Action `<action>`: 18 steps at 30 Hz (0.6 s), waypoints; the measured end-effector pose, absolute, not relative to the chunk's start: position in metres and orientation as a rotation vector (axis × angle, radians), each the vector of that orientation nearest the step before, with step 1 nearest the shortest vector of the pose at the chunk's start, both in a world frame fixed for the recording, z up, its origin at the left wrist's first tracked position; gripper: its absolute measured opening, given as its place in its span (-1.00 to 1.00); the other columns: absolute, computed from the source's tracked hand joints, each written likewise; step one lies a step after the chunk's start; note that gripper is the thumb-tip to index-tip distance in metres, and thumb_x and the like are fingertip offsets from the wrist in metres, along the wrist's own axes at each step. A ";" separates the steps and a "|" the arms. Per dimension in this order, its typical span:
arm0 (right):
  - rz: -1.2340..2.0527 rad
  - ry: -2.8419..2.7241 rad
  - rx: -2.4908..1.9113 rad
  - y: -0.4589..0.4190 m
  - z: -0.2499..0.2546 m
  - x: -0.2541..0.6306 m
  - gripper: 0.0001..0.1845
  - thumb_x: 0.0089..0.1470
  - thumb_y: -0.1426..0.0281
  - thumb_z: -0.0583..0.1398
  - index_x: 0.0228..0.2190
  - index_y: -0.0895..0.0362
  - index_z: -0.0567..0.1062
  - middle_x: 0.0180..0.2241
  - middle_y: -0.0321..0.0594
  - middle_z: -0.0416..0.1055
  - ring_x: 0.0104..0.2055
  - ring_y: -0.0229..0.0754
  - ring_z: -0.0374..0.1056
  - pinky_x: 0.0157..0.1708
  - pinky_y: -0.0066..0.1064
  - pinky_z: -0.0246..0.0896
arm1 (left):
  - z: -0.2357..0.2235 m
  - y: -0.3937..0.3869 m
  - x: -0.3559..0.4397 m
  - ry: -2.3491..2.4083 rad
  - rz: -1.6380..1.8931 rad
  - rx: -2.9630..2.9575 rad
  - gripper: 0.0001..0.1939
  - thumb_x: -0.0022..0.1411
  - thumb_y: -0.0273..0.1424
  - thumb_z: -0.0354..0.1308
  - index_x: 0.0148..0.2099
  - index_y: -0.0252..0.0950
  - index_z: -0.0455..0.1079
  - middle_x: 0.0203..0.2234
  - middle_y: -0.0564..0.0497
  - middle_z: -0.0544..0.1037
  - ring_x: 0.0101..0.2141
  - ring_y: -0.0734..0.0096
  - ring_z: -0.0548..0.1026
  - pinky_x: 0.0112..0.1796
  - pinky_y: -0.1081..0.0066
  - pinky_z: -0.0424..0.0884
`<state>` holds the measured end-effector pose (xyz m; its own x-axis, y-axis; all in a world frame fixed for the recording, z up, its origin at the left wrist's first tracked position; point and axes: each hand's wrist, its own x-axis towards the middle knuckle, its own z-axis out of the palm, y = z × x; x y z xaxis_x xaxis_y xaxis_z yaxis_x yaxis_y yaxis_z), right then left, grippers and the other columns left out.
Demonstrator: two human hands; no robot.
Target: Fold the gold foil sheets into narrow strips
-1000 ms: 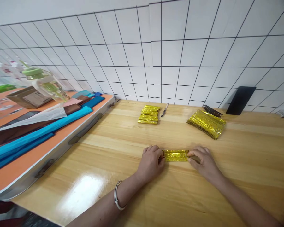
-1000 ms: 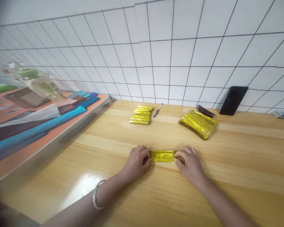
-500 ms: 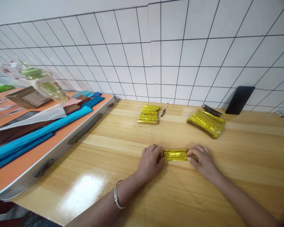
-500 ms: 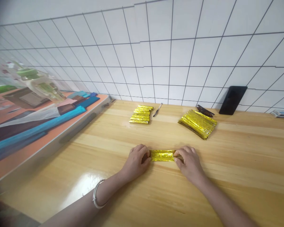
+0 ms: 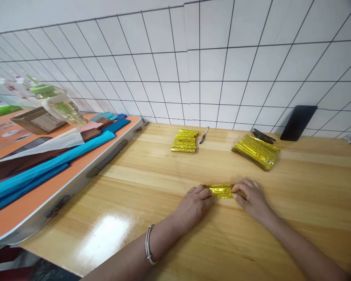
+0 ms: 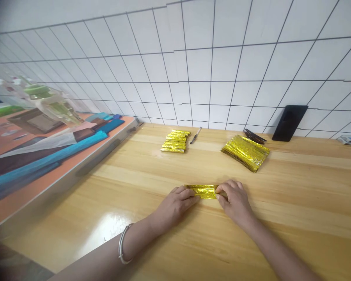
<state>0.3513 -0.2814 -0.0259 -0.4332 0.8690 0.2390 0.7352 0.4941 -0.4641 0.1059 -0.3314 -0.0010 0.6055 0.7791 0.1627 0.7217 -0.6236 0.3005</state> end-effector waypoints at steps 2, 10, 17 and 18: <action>0.411 -2.298 -1.331 -0.282 -0.024 0.351 -0.90 -0.04 0.38 0.15 -0.38 0.03 0.43 -0.31 -0.24 0.41 -0.23 -0.09 0.24 -0.23 -0.24 0.10 | -0.001 -0.333 0.107 1.241 0.376 2.653 -0.70 0.33 -0.45 -0.13 0.06 -0.21 0.25 -0.17 -0.06 0.40 -0.13 0.29 0.31 -0.11 0.28 0.26; 0.415 -2.300 -1.319 -0.280 -0.026 0.352 -0.90 -0.04 0.39 0.14 -0.38 0.02 0.43 -0.31 -0.25 0.41 -0.23 -0.09 0.25 -0.23 -0.24 0.09 | 0.001 -0.345 0.116 1.286 0.247 2.712 -0.58 0.22 -0.47 -0.05 0.14 -0.29 0.14 -0.21 -0.10 0.39 -0.18 0.21 0.31 -0.08 0.22 0.24; 0.431 -2.291 -1.327 -0.282 -0.023 0.352 -0.88 -0.05 0.41 0.14 -0.37 0.03 0.43 -0.31 -0.24 0.42 -0.23 -0.09 0.25 -0.22 -0.24 0.10 | 0.008 -0.347 0.119 1.358 0.289 2.675 -0.58 0.28 -0.28 -0.10 0.17 -0.20 0.14 -0.23 -0.08 0.38 -0.17 0.20 0.31 -0.13 0.22 0.22; 0.436 -2.290 -1.326 -0.282 -0.023 0.352 -0.87 -0.05 0.41 0.13 -0.37 0.03 0.43 -0.31 -0.25 0.42 -0.23 -0.10 0.25 -0.23 -0.24 0.10 | 0.008 -0.348 0.119 1.363 0.293 2.675 -0.58 0.28 -0.28 -0.10 0.16 -0.21 0.14 -0.23 -0.09 0.38 -0.17 0.20 0.31 -0.13 0.22 0.22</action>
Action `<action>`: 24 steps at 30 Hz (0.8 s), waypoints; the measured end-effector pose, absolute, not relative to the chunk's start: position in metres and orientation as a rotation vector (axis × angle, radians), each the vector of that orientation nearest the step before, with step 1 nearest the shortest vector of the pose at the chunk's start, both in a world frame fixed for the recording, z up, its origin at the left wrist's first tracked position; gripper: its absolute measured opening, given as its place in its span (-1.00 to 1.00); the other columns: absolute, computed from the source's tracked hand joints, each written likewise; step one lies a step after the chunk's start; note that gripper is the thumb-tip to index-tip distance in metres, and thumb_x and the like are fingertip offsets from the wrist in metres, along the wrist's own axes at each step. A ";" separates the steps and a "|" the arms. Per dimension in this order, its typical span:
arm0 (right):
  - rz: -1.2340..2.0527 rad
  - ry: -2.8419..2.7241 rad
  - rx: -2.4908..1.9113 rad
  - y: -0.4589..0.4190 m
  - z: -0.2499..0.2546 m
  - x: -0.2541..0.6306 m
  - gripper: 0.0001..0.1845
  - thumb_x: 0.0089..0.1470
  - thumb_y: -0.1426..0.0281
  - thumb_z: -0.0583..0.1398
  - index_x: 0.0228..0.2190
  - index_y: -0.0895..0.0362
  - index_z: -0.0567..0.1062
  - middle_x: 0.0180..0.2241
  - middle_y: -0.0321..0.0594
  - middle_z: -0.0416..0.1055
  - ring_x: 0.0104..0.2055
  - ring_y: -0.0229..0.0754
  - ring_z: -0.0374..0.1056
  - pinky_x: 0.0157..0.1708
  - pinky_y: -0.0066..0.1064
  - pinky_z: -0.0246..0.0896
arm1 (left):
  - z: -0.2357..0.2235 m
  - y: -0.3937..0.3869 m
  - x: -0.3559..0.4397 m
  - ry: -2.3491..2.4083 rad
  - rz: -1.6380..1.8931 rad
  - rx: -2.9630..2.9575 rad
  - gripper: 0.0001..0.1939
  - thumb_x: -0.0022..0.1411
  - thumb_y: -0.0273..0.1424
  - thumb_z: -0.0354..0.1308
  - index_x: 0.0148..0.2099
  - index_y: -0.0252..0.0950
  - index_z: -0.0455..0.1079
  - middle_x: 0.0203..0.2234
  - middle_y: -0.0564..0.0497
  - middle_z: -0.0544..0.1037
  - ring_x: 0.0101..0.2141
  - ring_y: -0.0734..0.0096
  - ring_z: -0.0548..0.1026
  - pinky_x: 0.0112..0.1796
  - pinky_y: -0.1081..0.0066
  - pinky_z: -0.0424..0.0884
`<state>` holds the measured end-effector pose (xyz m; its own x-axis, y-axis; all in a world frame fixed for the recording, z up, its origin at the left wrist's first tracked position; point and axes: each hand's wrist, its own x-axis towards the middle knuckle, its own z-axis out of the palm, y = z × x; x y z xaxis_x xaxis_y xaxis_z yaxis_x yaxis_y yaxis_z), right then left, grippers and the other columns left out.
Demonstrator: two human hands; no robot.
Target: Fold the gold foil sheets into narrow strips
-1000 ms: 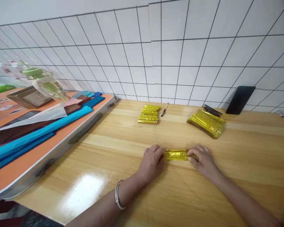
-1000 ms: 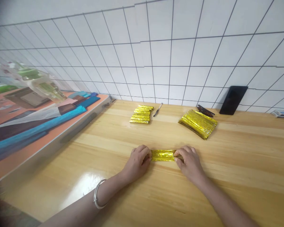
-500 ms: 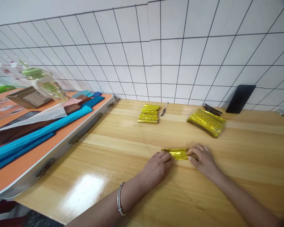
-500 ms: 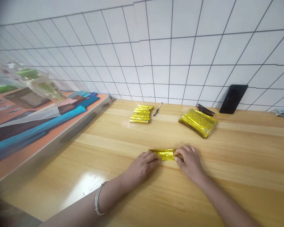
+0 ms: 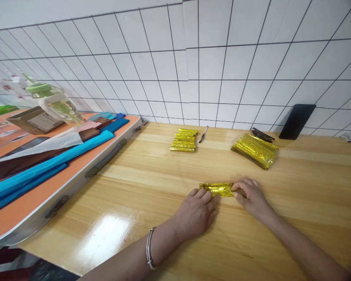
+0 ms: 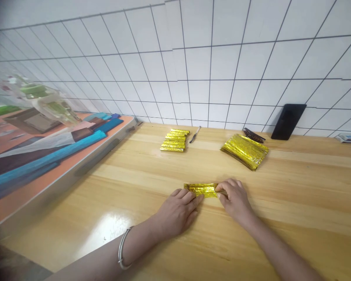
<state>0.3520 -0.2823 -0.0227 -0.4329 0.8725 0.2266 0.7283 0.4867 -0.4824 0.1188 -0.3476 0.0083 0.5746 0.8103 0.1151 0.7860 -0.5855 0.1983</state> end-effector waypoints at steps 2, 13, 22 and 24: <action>0.444 -2.282 -1.325 -0.283 -0.022 0.353 -0.86 -0.06 0.43 0.12 -0.37 0.03 0.43 -0.31 -0.25 0.42 -0.23 -0.10 0.26 -0.23 -0.24 0.11 | 0.008 -0.348 0.119 1.366 0.294 2.676 -0.59 0.28 -0.29 -0.10 0.15 -0.23 0.16 -0.23 -0.10 0.39 -0.17 0.20 0.31 -0.13 0.21 0.22; 0.463 -2.269 -1.342 -0.282 -0.025 0.355 -0.84 -0.09 0.45 0.12 -0.39 0.04 0.42 -0.32 -0.26 0.42 -0.22 -0.10 0.26 -0.19 -0.24 0.10 | 0.009 -0.343 0.127 1.205 0.261 2.772 -0.68 0.27 -0.32 -0.10 -0.03 -0.38 0.28 -0.17 -0.16 0.38 -0.12 0.18 0.29 -0.07 0.23 0.23; 0.396 -2.272 -1.309 -0.289 -0.024 0.355 -0.89 -0.03 0.46 0.10 -0.41 0.05 0.40 -0.35 -0.25 0.41 -0.25 -0.10 0.26 -0.24 -0.26 0.14 | 0.013 -0.350 0.140 1.309 0.241 2.790 -0.50 0.23 -0.05 -0.11 -0.03 -0.34 0.31 -0.26 -0.11 0.38 -0.21 0.17 0.29 -0.15 0.21 0.23; 0.281 -2.279 -1.318 -0.294 -0.021 0.352 -0.87 0.00 0.48 0.09 -0.37 0.07 0.41 -0.33 -0.22 0.40 -0.23 -0.09 0.25 -0.23 -0.26 0.15 | 0.013 -0.351 0.140 1.311 0.258 2.784 -0.48 0.23 -0.04 -0.11 0.02 -0.34 0.28 -0.25 -0.11 0.38 -0.20 0.18 0.29 -0.14 0.22 0.22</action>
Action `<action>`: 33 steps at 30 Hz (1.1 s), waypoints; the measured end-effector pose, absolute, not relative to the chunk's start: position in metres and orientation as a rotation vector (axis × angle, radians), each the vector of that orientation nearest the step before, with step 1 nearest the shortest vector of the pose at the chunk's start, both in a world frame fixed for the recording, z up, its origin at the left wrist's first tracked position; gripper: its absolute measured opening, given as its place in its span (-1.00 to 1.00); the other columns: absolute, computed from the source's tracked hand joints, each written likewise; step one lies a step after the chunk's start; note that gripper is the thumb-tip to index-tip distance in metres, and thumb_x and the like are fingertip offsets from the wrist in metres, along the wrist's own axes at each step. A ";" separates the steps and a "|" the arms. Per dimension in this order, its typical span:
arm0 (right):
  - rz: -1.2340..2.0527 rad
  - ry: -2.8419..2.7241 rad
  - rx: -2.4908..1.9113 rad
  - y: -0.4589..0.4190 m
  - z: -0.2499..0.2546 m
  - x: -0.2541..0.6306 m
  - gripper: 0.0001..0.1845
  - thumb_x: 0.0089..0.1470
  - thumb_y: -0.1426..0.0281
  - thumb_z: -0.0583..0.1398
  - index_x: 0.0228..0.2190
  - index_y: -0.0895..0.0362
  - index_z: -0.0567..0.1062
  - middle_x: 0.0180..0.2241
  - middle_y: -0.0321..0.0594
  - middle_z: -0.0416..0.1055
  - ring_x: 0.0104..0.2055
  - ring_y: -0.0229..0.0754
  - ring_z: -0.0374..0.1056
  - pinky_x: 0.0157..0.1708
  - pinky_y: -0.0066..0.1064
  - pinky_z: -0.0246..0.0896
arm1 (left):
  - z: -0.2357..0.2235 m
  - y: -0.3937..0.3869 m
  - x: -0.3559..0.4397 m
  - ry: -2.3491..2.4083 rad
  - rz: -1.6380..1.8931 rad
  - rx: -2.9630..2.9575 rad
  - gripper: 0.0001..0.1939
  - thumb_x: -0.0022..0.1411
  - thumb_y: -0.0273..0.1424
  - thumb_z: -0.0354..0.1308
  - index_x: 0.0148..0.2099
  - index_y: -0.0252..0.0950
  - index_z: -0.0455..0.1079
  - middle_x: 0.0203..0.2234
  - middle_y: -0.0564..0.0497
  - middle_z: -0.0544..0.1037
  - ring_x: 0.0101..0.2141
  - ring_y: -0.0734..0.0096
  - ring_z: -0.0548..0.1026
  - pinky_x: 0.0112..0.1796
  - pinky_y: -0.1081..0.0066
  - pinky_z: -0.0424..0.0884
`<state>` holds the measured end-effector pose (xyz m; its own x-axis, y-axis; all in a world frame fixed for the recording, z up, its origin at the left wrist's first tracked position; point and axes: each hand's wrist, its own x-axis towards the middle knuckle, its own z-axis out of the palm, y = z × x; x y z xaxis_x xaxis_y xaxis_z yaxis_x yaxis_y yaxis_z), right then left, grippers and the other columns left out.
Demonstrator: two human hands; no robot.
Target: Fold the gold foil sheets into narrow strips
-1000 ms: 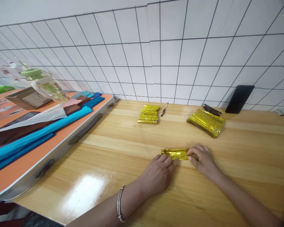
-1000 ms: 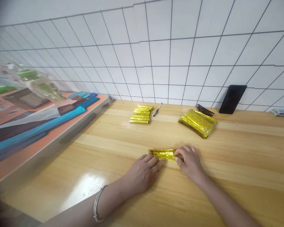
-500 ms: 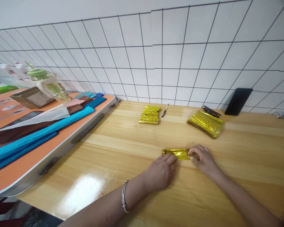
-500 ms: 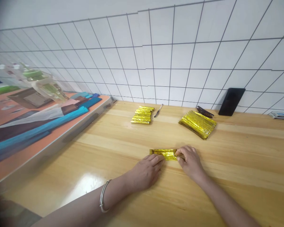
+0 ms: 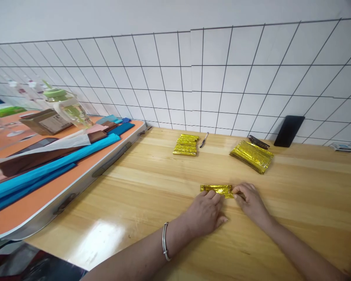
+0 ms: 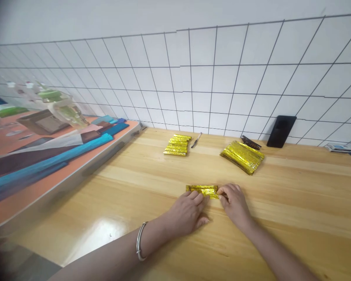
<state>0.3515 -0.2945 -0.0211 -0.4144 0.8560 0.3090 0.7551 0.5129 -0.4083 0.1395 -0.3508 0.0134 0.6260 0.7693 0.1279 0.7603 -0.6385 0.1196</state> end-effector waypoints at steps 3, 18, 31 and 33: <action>0.025 -2.394 -1.291 -0.308 -0.012 0.343 -0.74 0.04 0.53 0.07 -0.22 0.09 0.42 -0.20 -0.13 0.39 -0.12 -0.06 0.22 -0.13 -0.22 0.11 | 0.014 -0.352 0.138 1.328 0.268 2.774 -0.47 0.24 -0.05 -0.11 0.06 -0.34 0.25 -0.23 -0.11 0.38 -0.18 0.18 0.28 -0.12 0.23 0.21; -0.561 -2.808 -1.064 -0.329 -0.022 0.335 -0.55 0.07 0.49 0.07 0.03 0.25 0.32 0.06 -0.08 0.29 0.16 0.04 0.03 0.06 -0.11 -0.02 | 0.010 -0.351 0.123 1.236 0.232 2.791 -0.54 0.26 -0.15 -0.13 -0.01 -0.39 0.33 -0.20 -0.13 0.38 -0.15 0.22 0.29 -0.06 0.26 0.21; -0.606 -2.855 -1.147 -0.335 -0.007 0.322 -0.52 0.03 0.54 0.07 0.03 0.13 0.31 -0.24 -0.11 0.39 -0.22 -0.06 0.22 -0.23 -0.21 0.12 | 0.001 -0.355 0.120 1.225 0.326 2.796 -0.60 0.26 -0.27 -0.11 0.00 -0.42 0.31 -0.15 -0.16 0.37 -0.12 0.18 0.30 -0.05 0.21 0.25; -0.612 -2.870 -1.141 -0.336 -0.005 0.320 -0.52 0.03 0.55 0.07 0.03 0.15 0.32 -0.25 -0.11 0.38 -0.22 -0.05 0.21 -0.24 -0.22 0.11 | 0.000 -0.354 0.119 1.213 0.322 2.796 -0.62 0.26 -0.27 -0.11 -0.03 -0.41 0.33 -0.15 -0.16 0.38 -0.12 0.19 0.31 -0.05 0.21 0.26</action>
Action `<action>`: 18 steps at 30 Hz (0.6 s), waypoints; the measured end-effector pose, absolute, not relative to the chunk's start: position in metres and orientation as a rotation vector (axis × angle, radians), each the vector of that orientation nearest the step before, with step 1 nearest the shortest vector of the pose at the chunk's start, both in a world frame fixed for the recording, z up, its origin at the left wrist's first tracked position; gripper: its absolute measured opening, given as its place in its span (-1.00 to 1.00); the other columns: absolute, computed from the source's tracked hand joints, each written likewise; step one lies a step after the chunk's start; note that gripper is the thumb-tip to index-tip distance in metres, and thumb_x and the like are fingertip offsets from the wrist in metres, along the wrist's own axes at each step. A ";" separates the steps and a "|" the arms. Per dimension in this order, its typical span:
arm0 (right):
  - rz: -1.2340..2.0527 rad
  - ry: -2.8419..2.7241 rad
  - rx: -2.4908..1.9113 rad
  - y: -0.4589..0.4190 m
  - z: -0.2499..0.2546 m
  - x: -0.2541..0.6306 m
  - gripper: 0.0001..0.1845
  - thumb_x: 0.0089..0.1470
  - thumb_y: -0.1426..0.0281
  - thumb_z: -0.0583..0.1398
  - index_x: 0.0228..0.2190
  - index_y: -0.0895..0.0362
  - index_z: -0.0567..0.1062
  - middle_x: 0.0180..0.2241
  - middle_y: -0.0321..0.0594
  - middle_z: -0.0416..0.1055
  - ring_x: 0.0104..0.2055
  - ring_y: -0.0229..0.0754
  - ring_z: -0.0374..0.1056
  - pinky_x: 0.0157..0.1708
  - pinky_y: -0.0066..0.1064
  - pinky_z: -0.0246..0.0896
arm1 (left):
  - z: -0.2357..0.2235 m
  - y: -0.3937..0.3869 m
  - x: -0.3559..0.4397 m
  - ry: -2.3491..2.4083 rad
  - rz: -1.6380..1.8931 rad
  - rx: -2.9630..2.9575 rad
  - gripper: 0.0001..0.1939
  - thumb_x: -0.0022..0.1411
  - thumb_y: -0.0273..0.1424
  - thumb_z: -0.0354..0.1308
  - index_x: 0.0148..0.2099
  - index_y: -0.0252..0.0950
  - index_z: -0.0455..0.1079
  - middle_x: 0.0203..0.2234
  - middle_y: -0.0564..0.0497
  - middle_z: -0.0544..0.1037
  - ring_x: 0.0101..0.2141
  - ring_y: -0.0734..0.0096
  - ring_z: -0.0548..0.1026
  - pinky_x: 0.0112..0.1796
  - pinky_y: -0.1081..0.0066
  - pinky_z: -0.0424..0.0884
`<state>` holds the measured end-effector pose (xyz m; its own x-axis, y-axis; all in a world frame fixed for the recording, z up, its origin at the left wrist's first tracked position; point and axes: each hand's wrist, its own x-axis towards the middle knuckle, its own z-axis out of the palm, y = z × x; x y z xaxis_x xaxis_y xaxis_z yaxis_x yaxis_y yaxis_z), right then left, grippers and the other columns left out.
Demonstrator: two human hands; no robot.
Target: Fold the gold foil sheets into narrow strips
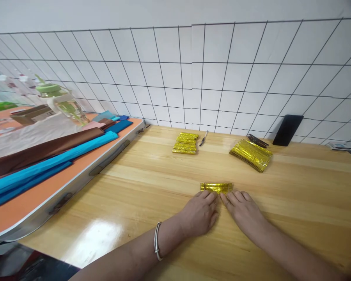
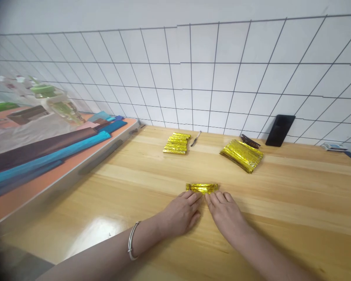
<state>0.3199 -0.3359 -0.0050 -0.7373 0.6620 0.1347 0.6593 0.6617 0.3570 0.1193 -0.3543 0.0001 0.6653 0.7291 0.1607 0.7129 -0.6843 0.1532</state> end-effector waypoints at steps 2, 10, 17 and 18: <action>0.605 2.841 1.136 -0.337 -0.003 0.321 -0.52 0.03 0.56 0.08 0.03 0.15 0.32 -0.24 -0.11 0.37 -0.20 -0.05 0.20 -0.25 -0.23 0.11 | -0.001 -0.354 0.118 1.202 0.317 2.796 -0.64 0.26 -0.27 -0.11 -0.06 -0.39 0.35 -0.13 -0.16 0.38 -0.09 0.18 0.30 -0.03 0.21 0.25; 0.507 2.799 1.236 -0.337 -0.006 0.339 -0.50 0.03 0.49 0.14 0.05 0.07 0.29 -0.25 -0.12 0.36 -0.16 -0.03 0.19 -0.22 -0.24 0.10 | -0.005 -0.355 0.103 1.124 0.390 2.738 -0.53 0.27 -0.29 -0.10 0.19 -0.34 0.10 0.06 -0.14 0.29 0.05 0.19 0.25 0.06 0.23 0.20; 0.447 2.844 1.317 -0.333 -0.008 0.353 -0.46 0.03 0.55 0.13 0.05 -0.05 0.29 -0.18 -0.11 0.34 -0.07 -0.05 0.16 -0.16 -0.26 0.08 | -0.005 -0.356 0.091 1.073 0.445 2.696 -0.53 0.27 -0.33 -0.10 0.21 -0.31 0.07 0.09 -0.12 0.28 0.09 0.25 0.23 0.11 0.25 0.15; 0.432 2.855 1.328 -0.332 -0.009 0.356 -0.43 0.02 0.58 0.12 0.06 -0.08 0.28 -0.17 -0.12 0.34 -0.07 -0.06 0.16 -0.16 -0.27 0.09 | -0.004 -0.356 0.090 1.067 0.455 2.686 -0.53 0.27 -0.34 -0.09 0.20 -0.30 0.08 0.09 -0.11 0.29 0.09 0.26 0.24 0.11 0.25 0.15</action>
<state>0.3560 -0.3323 -0.0090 -0.6501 0.7456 0.1468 0.7556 0.6138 0.2286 0.0899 -0.3560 -0.0038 0.6894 0.6950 0.2040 0.6283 -0.7139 0.3092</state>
